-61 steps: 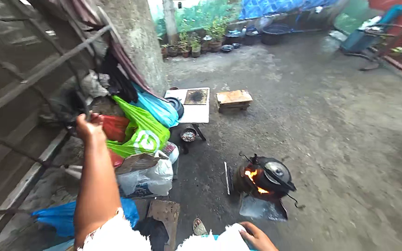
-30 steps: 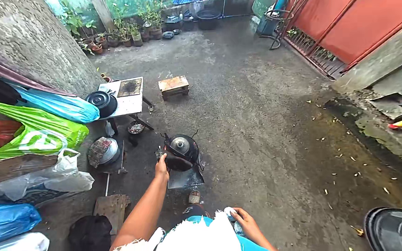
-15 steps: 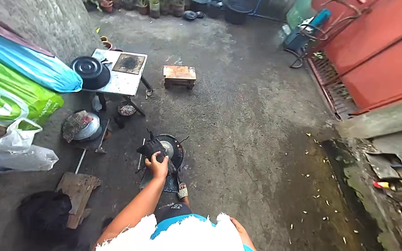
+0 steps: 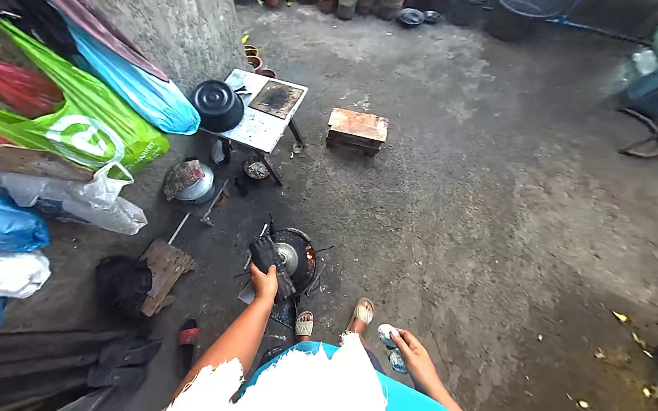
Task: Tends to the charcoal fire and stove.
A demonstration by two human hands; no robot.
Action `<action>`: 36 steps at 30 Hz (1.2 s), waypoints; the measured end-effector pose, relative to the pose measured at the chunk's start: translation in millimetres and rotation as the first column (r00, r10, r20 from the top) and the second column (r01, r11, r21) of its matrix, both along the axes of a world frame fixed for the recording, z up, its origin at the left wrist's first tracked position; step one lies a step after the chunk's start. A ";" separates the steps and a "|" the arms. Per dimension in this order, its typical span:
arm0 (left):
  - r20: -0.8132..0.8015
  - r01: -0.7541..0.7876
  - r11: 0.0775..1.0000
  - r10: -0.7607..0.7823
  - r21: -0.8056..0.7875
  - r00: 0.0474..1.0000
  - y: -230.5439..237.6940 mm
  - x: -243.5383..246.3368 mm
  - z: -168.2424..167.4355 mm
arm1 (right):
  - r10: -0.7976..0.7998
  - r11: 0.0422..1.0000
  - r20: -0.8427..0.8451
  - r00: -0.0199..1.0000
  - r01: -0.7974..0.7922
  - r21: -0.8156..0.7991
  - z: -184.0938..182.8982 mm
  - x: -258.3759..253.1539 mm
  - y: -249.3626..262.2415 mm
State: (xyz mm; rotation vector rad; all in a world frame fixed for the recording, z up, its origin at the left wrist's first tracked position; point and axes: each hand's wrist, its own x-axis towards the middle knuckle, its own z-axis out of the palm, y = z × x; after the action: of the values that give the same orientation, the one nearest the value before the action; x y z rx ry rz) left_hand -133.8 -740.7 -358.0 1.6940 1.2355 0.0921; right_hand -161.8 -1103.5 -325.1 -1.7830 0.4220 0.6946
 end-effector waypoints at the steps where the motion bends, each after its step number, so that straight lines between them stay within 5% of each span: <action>1: -0.003 -0.014 1.000 0.014 -0.015 1.000 -0.9 4.4 2.0 | 0.034 0.999 -0.016 0.999 -0.033 0.015 -3.2 14.9 -0.8; 6: -0.023 -0.020 1.000 0.019 -0.019 1.000 -23.5 33.0 10.3 | 0.191 0.976 -0.069 0.979 -0.182 0.118 -26.3 99.3 -14.8; 10: -0.064 -0.210 0.977 0.209 -0.019 0.976 -38.8 56.2 18.4 | 0.278 0.953 -0.100 0.956 -0.261 0.156 -32.2 167.6 -29.0; 17: -0.182 -0.260 0.952 0.288 0.165 0.940 -46.1 67.3 13.2 | 0.375 0.923 -0.086 0.923 -0.363 0.127 -34.3 255.0 -46.0; 26: -0.118 -0.285 0.922 0.324 0.264 0.939 -61.5 62.0 32.7 | 0.514 0.853 -0.164 0.842 -0.482 0.199 -30.4 289.7 -14.7; 36: -0.006 -0.383 0.900 0.392 0.207 0.920 -80.3 -11.6 78.3 | 0.741 0.668 -0.176 0.648 -0.687 0.287 -36.8 286.1 57.2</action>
State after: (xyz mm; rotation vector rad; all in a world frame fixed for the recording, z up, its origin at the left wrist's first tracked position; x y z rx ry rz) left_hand -145.4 -821.0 -279.7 1.6031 1.6343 0.4346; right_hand 124.4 -1046.3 -362.0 -1.6353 -0.2190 1.5174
